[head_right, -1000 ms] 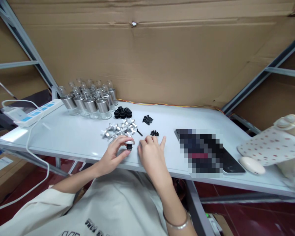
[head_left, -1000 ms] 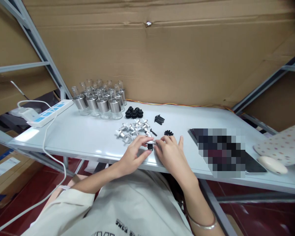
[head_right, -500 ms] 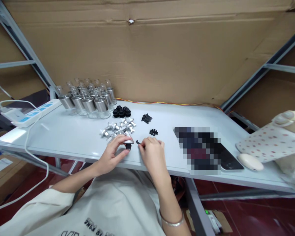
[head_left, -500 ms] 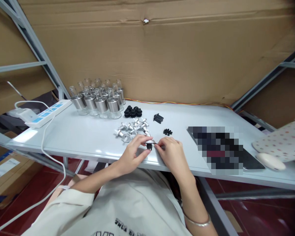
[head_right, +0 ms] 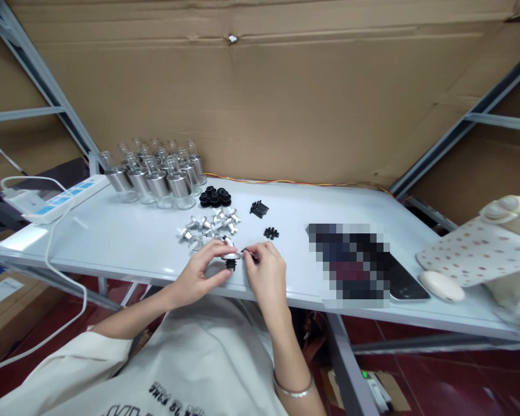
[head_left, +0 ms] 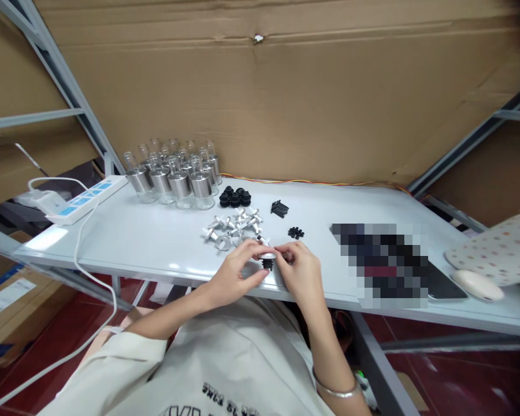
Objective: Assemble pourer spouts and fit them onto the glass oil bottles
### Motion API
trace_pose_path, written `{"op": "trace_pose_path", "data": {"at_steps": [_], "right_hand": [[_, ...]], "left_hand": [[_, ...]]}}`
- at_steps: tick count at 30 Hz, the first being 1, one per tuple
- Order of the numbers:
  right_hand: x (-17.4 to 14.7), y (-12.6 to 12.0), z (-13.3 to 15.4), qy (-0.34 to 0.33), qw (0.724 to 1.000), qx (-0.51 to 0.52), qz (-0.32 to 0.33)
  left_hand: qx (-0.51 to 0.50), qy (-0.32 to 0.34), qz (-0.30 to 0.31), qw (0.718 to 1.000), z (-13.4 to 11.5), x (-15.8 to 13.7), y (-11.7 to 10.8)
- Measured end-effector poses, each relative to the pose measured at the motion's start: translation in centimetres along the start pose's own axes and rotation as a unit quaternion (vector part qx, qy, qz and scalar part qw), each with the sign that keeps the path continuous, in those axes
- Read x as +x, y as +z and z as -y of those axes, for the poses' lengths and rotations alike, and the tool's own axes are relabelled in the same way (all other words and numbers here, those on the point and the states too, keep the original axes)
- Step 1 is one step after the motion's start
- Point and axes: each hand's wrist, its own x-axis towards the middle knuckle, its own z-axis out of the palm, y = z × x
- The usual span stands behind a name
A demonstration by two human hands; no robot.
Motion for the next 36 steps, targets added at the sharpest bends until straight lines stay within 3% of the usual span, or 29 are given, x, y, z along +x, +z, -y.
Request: {"op": "trace_pose_path", "data": {"at_steps": [4, 8, 11, 17, 22, 30, 36], "right_hand": [[0.2, 0.5, 1.2, 0.096, 0.965, 0.227, -0.089], [0.0, 1.4, 1.9, 0.115, 0.932, 0.321, -0.125], [-0.4, 1.5, 1.8, 0.109, 0.93, 0.321, -0.143], [-0.4, 1.1, 2.0, 0.076, 0.949, 0.294, -0.087], [-0.3, 1.1, 1.5, 0.074, 0.94, 0.322, -0.088], [-0.5, 0.8, 1.4, 0.073, 0.937, 0.337, -0.052], [-0.6, 0.8, 1.9, 0.071, 0.95, 0.302, -0.047]], "left_hand": [[0.004, -0.003, 0.031, 1.0, 0.0, 0.0, 0.0], [-0.002, -0.004, 0.05, 0.999, 0.2, 0.1, 0.1], [-0.032, -0.023, 0.06, 0.997, 0.5, -0.1, 0.2], [-0.122, -0.102, 0.047, 0.986, 0.9, -0.5, 0.5], [-0.091, -0.082, 0.073, 0.99, 0.8, -0.3, 0.4], [-0.045, -0.027, 0.062, 0.997, 1.3, -0.3, 0.4], [-0.034, -0.028, 0.061, 0.997, 1.1, -0.3, 0.4]]}}
